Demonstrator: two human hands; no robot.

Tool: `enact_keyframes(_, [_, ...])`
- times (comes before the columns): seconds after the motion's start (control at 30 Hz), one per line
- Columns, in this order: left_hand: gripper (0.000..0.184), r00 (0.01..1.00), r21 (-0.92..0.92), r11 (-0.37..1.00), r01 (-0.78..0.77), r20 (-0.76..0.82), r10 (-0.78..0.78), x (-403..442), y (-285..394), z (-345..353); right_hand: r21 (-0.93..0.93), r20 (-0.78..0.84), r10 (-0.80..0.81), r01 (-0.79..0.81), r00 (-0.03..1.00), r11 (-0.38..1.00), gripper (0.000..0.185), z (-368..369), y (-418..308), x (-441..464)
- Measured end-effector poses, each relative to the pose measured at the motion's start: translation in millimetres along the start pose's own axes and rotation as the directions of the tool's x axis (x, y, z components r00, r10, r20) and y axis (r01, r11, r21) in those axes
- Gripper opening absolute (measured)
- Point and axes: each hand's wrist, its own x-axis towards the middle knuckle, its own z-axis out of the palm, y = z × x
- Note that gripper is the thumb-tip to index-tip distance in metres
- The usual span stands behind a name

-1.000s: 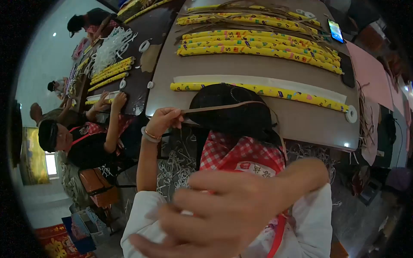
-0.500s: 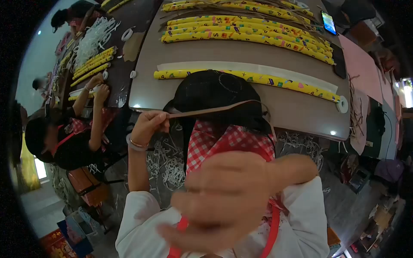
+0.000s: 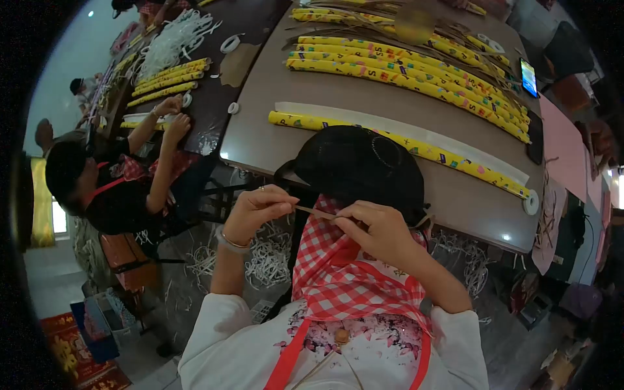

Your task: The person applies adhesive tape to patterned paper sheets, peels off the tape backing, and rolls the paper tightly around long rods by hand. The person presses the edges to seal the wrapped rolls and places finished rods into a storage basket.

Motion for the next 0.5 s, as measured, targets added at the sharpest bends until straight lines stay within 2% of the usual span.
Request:
enact_keyframes(0.03, [0.019, 0.998, 0.019, 1.000, -0.019, -0.057, 0.020, 0.7, -6.3, 0.5, 0.001, 0.012, 0.041, -0.041, 0.999, 0.999, 0.014, 1.7, 0.1, 1.7])
enact_keyframes(0.1, [0.015, 0.982, 0.066, 0.996, -0.058, -0.177, 0.068, 2.9, -10.6, 2.7, -0.009, 0.001, 0.011, -0.011, 1.000, 1.000, 0.014, 7.1, 2.4, 5.1])
enact_keyframes(0.17, [0.013, 0.972, 0.128, 0.988, -0.082, -0.210, 0.108, 1.1, -9.4, -1.2, -0.024, 0.001, -0.016, 0.016, 1.000, 1.000, 0.014, 10.0, 2.9, 6.4])
enact_keyframes(0.23, [0.012, 0.954, 0.180, 0.979, -0.093, -0.265, 0.139, -2.2, -9.6, -11.6, -0.119, -0.048, -0.014, 0.008, 0.999, 0.993, 0.014, 8.1, 2.2, 7.3])
enact_keyframes(0.3, [0.012, 0.871, 0.449, 0.886, -0.115, -0.383, 0.308, -8.3, -11.5, -34.8, -0.109, -0.044, 0.042, -0.046, 0.998, 0.993, 0.013, 1.0, 7.2, 6.9])
enact_keyframes(0.37, [0.011, 0.828, 0.515, 0.855, -0.065, -0.450, 0.333, -17.8, -5.9, -61.4, -0.029, -0.046, 0.113, -0.114, 0.993, 0.993, 0.012, -2.8, 11.2, 4.7])
enact_keyframes(0.43, [0.012, 0.849, 0.432, 0.899, -0.070, -0.448, 0.281, -28.8, -0.2, -74.2, -0.003, -0.016, 0.194, -0.194, 0.981, 0.981, 0.011, -6.5, 8.4, 7.6])
enact_keyframes(0.5, [0.012, 0.867, 0.411, 0.909, -0.077, -0.422, 0.265, -36.2, -4.6, -75.7, 0.008, -0.019, 0.167, -0.167, 0.986, 0.986, 0.011, -4.0, 13.5, 9.0])
